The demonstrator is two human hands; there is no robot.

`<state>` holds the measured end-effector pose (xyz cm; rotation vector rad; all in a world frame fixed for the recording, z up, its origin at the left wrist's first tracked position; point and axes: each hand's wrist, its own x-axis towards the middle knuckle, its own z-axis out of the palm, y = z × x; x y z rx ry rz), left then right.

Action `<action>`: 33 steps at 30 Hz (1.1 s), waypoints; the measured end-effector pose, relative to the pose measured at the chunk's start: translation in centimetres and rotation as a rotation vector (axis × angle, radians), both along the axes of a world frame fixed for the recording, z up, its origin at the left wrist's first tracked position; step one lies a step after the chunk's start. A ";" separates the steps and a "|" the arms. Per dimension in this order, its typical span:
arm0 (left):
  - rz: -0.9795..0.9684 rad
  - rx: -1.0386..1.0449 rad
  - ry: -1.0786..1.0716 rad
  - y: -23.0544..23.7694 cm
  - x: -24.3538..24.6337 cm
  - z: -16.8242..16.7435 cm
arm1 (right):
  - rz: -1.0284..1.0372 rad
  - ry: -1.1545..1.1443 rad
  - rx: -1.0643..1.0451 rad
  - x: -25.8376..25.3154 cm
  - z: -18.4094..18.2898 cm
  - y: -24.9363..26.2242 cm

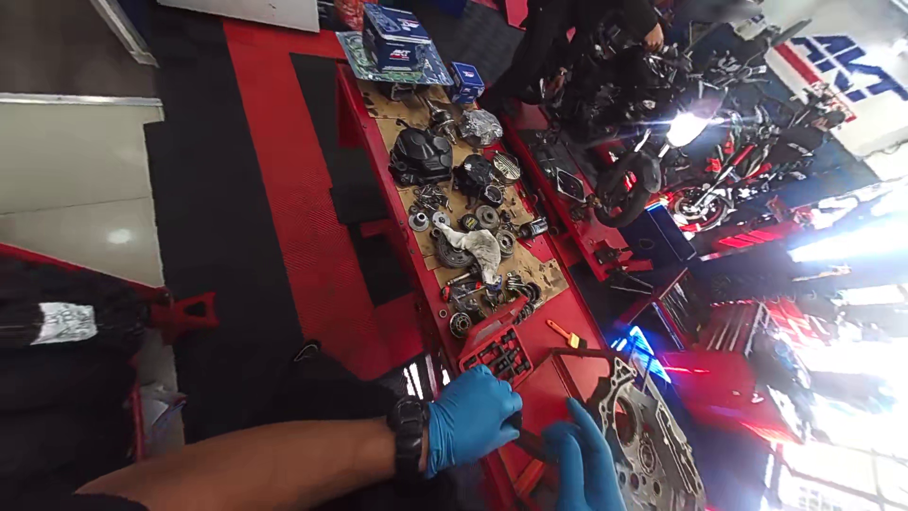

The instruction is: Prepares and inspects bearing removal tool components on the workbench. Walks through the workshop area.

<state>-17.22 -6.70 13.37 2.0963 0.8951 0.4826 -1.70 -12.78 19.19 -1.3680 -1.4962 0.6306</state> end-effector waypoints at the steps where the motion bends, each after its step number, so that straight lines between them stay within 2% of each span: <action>1: 0.005 -0.025 -0.008 0.4 -1.3 -0.2 | 0.032 0.013 -0.007 -1.8 0.0 0.6; 4: 0.015 -0.093 -0.046 1.6 -6.6 -0.8 | 0.095 0.023 -0.021 -7.5 -0.5 2.6; 8: 0.113 -0.088 -0.068 3.8 -14.9 -2.0 | 0.191 0.048 -0.027 -15.6 -1.7 6.2; 13: 0.212 -0.175 -0.087 5.9 -24.3 -2.6 | 0.288 0.069 -0.073 -25.5 -1.7 10.5; 20: 0.370 -0.149 -0.154 11.3 -32.6 -3.8 | 0.450 0.009 -0.046 -33.9 -2.0 19.2; 22: 0.396 -0.171 -0.124 13.7 -35.1 -3.9 | 0.554 0.145 -0.105 -36.4 -3.1 23.1; 25: 0.450 -0.213 -0.101 17.9 -39.0 -4.2 | 0.887 0.663 -0.486 -42.2 -4.5 30.9; 27: 0.491 -0.246 -0.078 21.3 -42.1 -4.6 | 1.044 0.880 -0.591 -46.8 -4.8 36.2; 29: 0.552 -0.258 -0.029 24.8 -45.8 -4.8 | 1.127 0.959 -0.630 -51.4 -4.8 41.0; 33: 0.689 -0.254 0.040 31.0 -53.4 -3.6 | 1.228 0.961 -0.738 -60.2 -4.6 49.1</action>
